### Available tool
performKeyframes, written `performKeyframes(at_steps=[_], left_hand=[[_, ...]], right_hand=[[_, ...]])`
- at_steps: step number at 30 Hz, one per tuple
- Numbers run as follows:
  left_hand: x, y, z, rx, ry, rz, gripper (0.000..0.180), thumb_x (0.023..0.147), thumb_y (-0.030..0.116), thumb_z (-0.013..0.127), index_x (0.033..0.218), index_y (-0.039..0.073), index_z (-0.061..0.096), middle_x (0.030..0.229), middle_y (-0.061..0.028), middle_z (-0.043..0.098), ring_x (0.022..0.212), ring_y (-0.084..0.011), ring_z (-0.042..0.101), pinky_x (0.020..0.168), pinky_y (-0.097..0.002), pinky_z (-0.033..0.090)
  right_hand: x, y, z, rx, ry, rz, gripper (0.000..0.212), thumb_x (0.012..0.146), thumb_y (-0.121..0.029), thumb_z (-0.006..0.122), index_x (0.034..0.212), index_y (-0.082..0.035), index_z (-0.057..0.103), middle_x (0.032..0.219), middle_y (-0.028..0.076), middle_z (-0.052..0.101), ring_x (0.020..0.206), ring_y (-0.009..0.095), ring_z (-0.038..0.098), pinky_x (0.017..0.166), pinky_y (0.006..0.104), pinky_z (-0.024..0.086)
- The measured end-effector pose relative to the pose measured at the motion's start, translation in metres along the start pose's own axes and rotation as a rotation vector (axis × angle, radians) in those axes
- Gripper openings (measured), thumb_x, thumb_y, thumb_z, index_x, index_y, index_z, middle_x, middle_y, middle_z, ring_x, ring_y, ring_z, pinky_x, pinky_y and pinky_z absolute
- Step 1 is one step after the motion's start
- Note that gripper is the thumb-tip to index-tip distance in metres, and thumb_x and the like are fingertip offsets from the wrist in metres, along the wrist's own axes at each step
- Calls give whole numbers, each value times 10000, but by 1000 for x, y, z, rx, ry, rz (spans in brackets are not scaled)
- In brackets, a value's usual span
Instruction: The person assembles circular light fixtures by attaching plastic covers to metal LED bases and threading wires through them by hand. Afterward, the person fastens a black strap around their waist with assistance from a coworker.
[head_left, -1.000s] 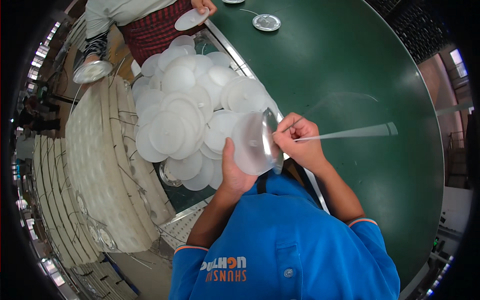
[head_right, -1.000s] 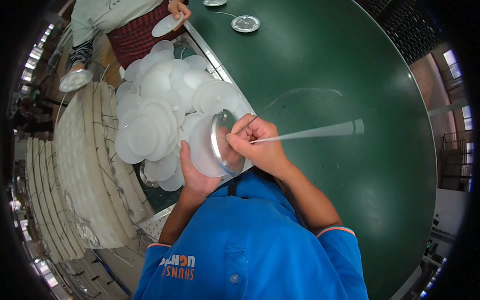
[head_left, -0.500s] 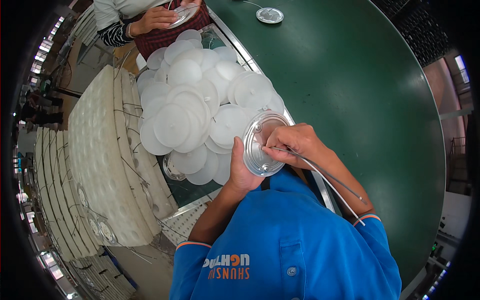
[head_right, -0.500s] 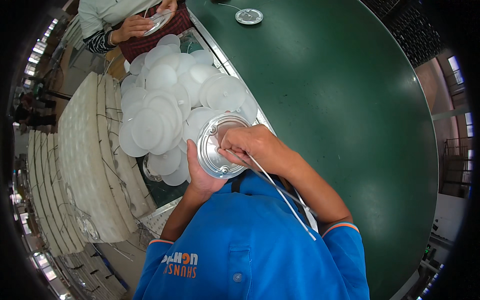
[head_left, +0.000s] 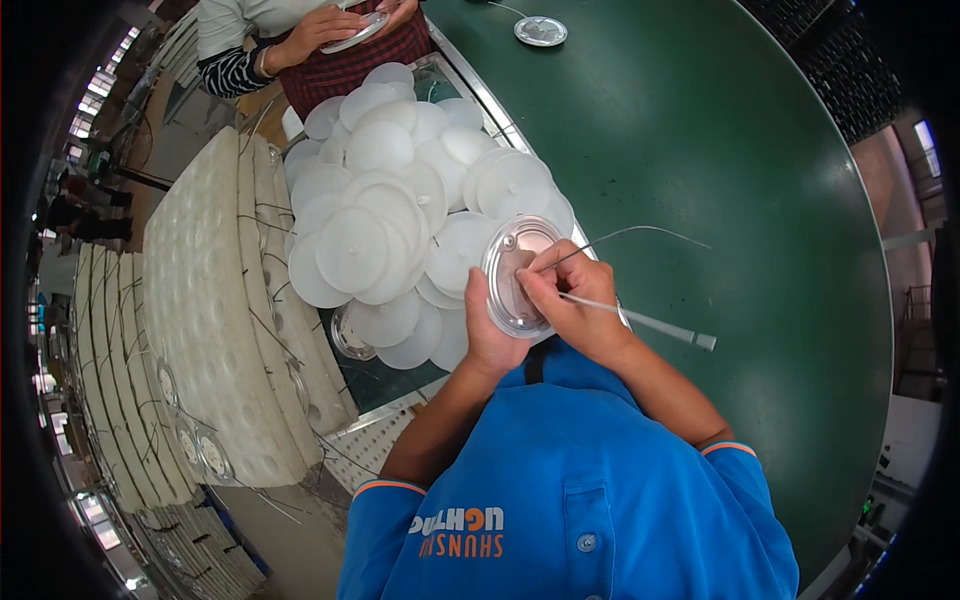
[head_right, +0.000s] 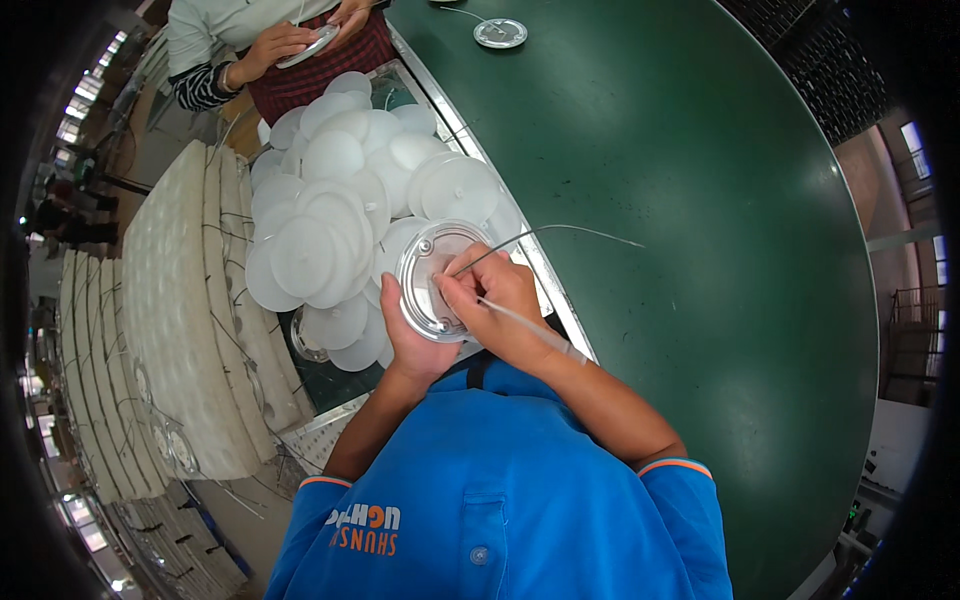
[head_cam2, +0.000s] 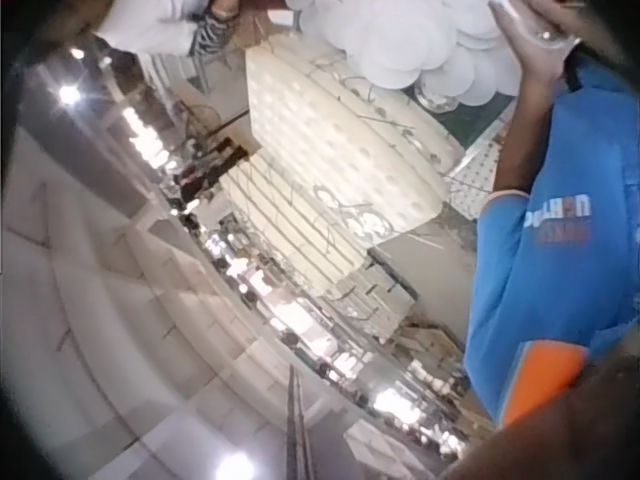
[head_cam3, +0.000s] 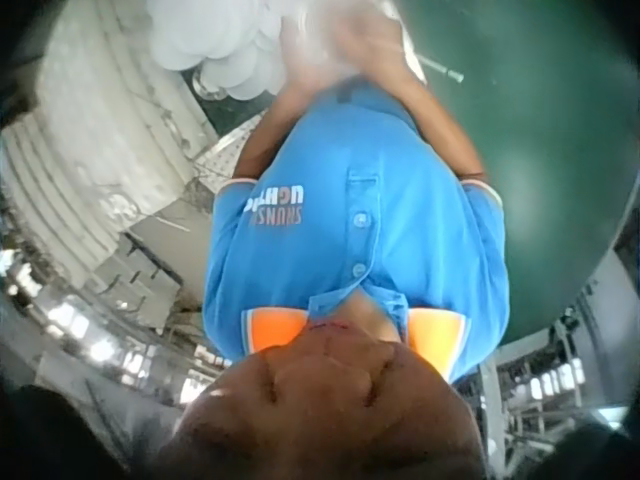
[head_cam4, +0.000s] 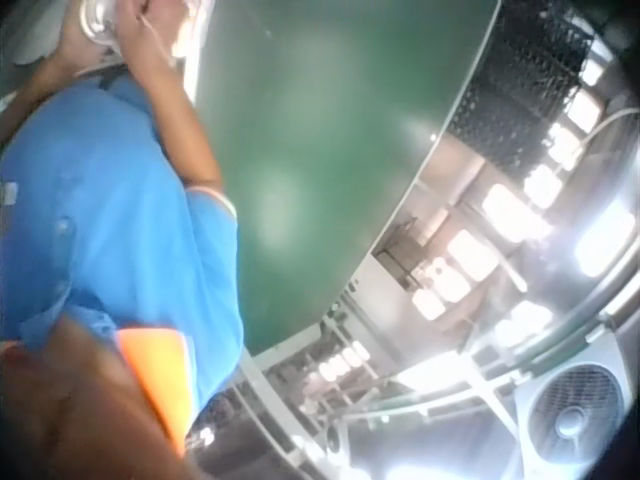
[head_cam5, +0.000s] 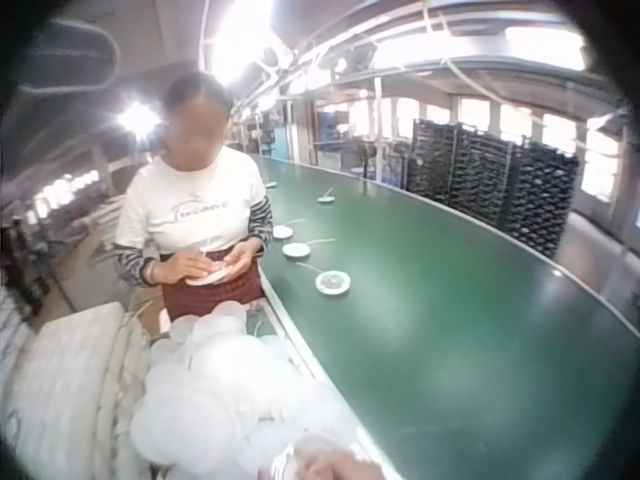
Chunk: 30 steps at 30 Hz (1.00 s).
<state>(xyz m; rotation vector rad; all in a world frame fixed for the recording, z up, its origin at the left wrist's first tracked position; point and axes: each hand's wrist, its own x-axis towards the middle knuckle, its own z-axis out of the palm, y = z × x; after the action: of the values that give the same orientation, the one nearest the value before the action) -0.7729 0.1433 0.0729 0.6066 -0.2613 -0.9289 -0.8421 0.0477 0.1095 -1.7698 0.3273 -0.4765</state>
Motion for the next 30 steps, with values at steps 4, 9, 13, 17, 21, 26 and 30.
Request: performKeyframes(at_steps=[4, 9, 13, 17, 21, 26, 30], left_hand=[[3, 26, -17, -264, 17, -198, 820, 796, 694, 266, 1339, 81, 298, 1301, -183, 392, 1188, -369, 397, 932, -569, 348], [4, 27, -6, -401, -193, -524, 842, 769, 716, 328, 1363, 123, 264, 1360, -200, 311, 1198, -478, 343, 866, -652, 367], [9, 23, -2, -322, -137, -492, 777, 840, 663, 234, 1355, 82, 260, 1336, -192, 343, 1191, -380, 400, 907, -600, 373], [-6, 4, 9, 168, 80, 146, 501, 964, 353, 278, 1293, -24, 308, 1284, -172, 404, 1182, -253, 427, 994, -385, 347], [3, -3, 17, 115, 284, 286, 302, 953, 199, 378, 1161, -17, 417, 1123, -124, 517, 1042, -202, 515, 923, -354, 405], [21, -1, 13, 49, 400, 286, 194, 921, 216, 480, 972, 32, 511, 939, -39, 562, 870, -114, 537, 802, -288, 453], [36, 2, 8, -98, 381, 240, 253, 913, 242, 491, 1001, 5, 504, 974, -78, 564, 907, -159, 546, 817, -319, 451]], right_hand=[[10, -11, -32, -92, -237, -83, 446, 710, -15, 667, 1124, -44, 506, 812, 43, 546, 690, 132, 514, 644, 233, 426], [25, -3, -50, -296, 41, -257, 288, 753, -63, 635, 1035, -40, 583, 852, 71, 574, 692, 133, 526, 660, 237, 439], [30, 5, -23, 68, -38, 144, 172, 796, -127, 627, 910, 2, 615, 827, 82, 585, 699, 131, 548, 647, 260, 452], [37, 20, -24, 168, 200, 71, 176, 855, -184, 600, 889, -11, 596, 661, -40, 530, 552, 20, 442, 496, 170, 369], [41, 19, -16, 128, 180, 82, 181, 850, -165, 582, 905, 7, 594, 798, 58, 564, 700, 104, 528, 618, 242, 434], [46, 22, -7, 205, 269, 87, 182, 867, -149, 550, 897, 29, 573, 812, 90, 556, 720, 139, 519, 640, 259, 428], [42, 25, 3, 89, 427, -62, 160, 856, -127, 550, 879, 31, 566, 780, 103, 531, 703, 173, 506, 630, 273, 414]])
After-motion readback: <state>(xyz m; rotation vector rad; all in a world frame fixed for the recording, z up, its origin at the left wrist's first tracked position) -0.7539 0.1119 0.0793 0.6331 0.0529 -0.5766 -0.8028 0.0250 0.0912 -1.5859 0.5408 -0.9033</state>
